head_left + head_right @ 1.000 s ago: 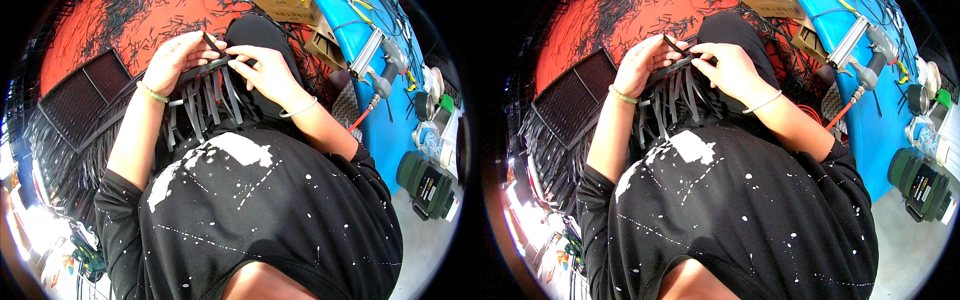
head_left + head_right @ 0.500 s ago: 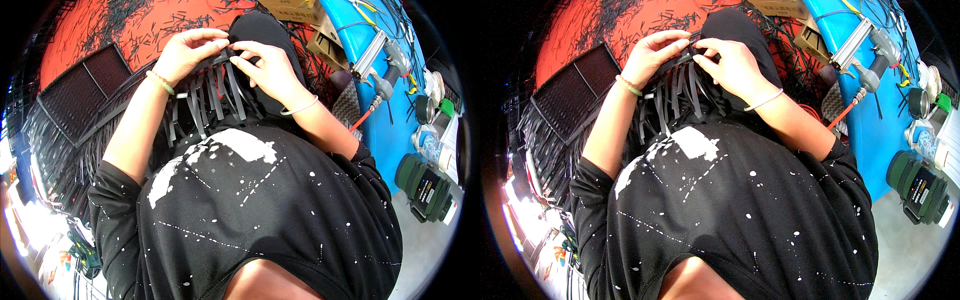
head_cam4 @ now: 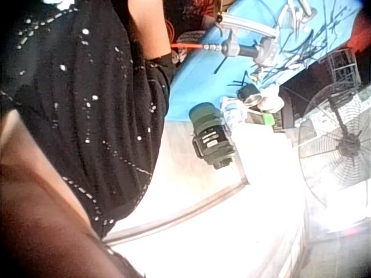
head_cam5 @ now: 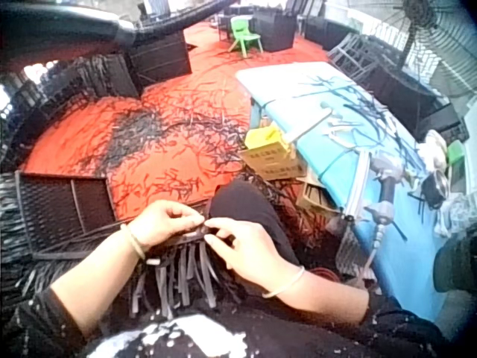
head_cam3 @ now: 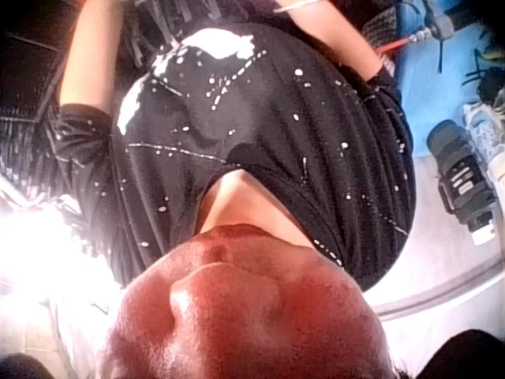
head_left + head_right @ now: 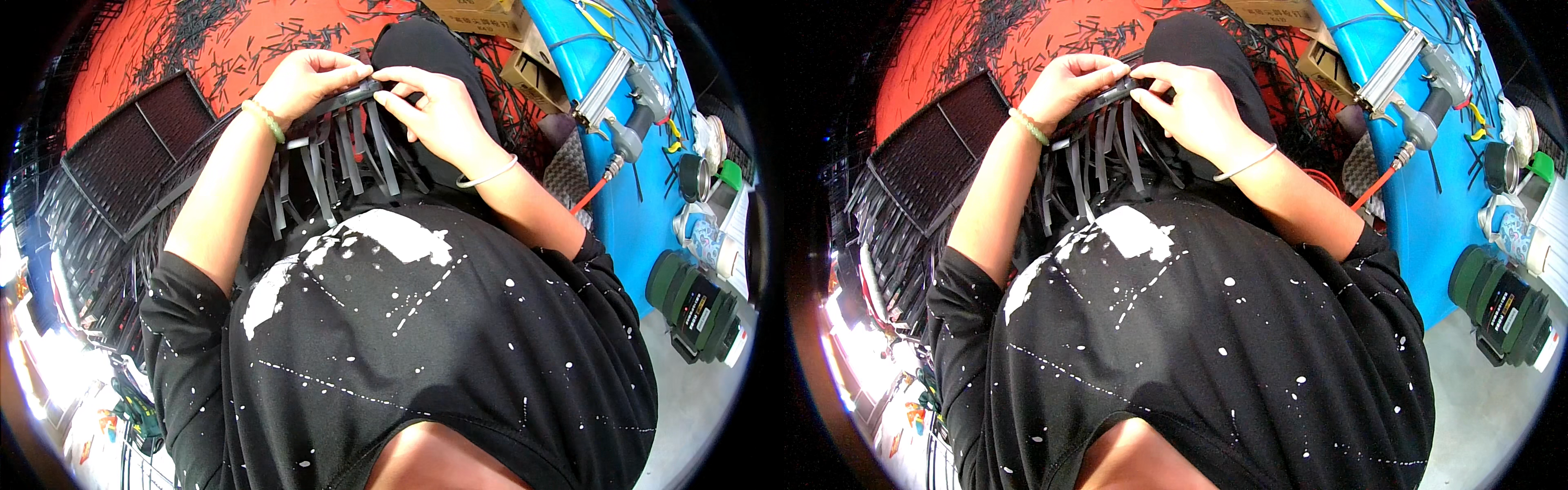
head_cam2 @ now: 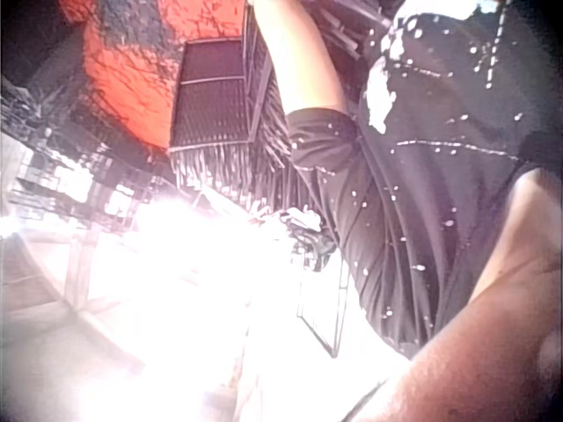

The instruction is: The person weaves black plastic strips into a grid-like mat while seated on the floor. They thread the strips through the existing weave, adjust the alignment, and use pliers to secure the ends.

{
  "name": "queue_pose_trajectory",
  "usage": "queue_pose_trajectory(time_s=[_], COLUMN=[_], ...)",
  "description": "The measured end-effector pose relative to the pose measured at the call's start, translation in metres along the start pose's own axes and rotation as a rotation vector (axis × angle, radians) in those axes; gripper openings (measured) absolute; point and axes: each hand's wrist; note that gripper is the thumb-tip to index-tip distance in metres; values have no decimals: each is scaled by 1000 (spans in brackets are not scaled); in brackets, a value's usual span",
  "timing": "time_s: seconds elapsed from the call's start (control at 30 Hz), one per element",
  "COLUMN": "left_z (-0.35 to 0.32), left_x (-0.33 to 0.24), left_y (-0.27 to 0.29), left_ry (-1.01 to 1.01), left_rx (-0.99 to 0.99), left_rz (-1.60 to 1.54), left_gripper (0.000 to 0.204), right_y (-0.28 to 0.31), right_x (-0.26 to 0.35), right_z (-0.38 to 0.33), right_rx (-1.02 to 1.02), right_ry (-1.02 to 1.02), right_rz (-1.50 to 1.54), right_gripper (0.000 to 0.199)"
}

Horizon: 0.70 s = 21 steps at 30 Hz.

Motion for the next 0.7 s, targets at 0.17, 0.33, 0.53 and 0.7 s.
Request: queue_pose_trajectory(time_s=[0.17,0.33,0.53,0.7], left_z=[6,2,-16,-15], left_x=[-2,-8,-16,-26], left_y=[9,4,5,4], left_ry=[34,-53,-46,-6], left_rx=[33,16,67,136], left_rz=[-114,-200,-253,-227], left_gripper=[25,24,27,28], right_y=[-1,0,0,0], right_x=[3,1,-3,1], right_z=[-1,-1,0,-1], right_rx=[-7,-12,-20,-19], right_ry=[-5,17,63,17], right_rz=[6,-34,-59,-68], right_gripper=[26,27,29,30])
Point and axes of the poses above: each hand's wrist, its own z-axis towards the middle knuckle, its own y-axis out of the back of the hand, x = y × z, and after that the axes turned 3 degrees about z, right-handed
